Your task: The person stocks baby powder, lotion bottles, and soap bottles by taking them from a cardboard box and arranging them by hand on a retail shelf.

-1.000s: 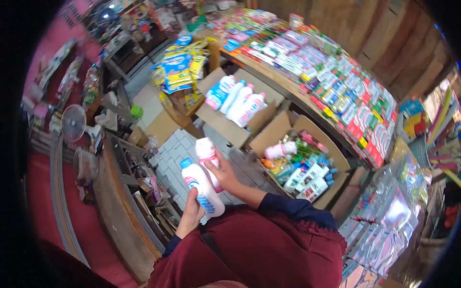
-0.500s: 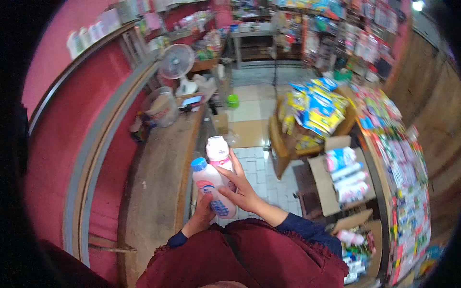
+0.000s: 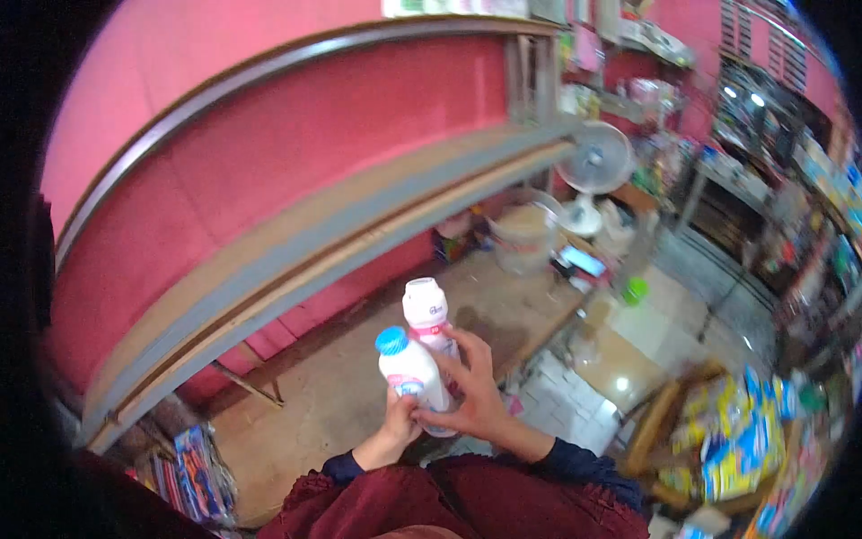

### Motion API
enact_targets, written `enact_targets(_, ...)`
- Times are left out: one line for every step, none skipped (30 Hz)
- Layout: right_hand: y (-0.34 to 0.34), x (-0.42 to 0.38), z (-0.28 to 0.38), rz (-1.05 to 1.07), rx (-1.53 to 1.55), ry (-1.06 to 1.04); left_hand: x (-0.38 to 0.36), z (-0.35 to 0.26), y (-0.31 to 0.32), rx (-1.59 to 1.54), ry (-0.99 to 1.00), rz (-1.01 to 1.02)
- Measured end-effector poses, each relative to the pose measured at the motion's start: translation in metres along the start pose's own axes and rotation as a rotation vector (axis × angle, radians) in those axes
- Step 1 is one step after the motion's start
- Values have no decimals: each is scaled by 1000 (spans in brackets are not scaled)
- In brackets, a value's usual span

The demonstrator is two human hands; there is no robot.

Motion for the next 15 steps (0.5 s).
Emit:
enact_targets(-1, 16, -4, -3, 44, -92, 10, -7, 2, -19, 61, 26)
enact_targets(-3, 31, -8, -12, 86, -181, 19, -9, -1, 52, 142, -28)
enact_targets(-6, 46, -13, 0, 127, -236, 32, -19, 9, 40, 190, -35)
enact_targets(-8, 60, -18, 9, 169, -286, 43, -28, 22, 31, 233, -37)
enact_targets(-13, 74, -20, -2, 249, -341, 54, -38, 31, 176, 312, -66)
enact_targets(-17, 89, -25, 1, 358, -419, 68, -47, 42, 159, 456, 117)
enact_targets(-22, 105, -31, 25, 455, -489, 82, -53, 42, 180, 521, 8)
enact_targets(-29, 119, -36, 51, 549, -555, 94, -58, 42, 195, 585, -99)
enact_targets(-36, 134, -43, 139, 661, -532, 105, -69, 51, 327, 583, -222)
enact_targets(-39, 148, -54, 216, 850, -437, 115, -76, 52, 298, 614, -228)
enact_targets(-41, 164, -63, 299, 1036, -328, 124, -84, 54, 270, 645, -233)
enact_targets(-43, 180, -71, 387, 1214, -209, 132, -94, 72, 272, 749, -288)
enact_targets(-55, 204, -75, 328, 1240, -225, 139, -104, 90, 279, 852, -348)
enact_targets(-68, 233, -78, 272, 1263, -242, 145, -116, 103, 364, 890, -341)
enact_targets(-85, 267, -81, 153, 1138, -379, 149, -125, 101, 387, 921, -342)
Point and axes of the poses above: each hand's wrist, its own x-axis towards the middle knuckle, its own y-axis out of the palm, z = x × y, the point moved 4 cm from there along x, towards the middle knuckle, and after that the axes turned 4 degrees about -y, right-handed, at the moved point
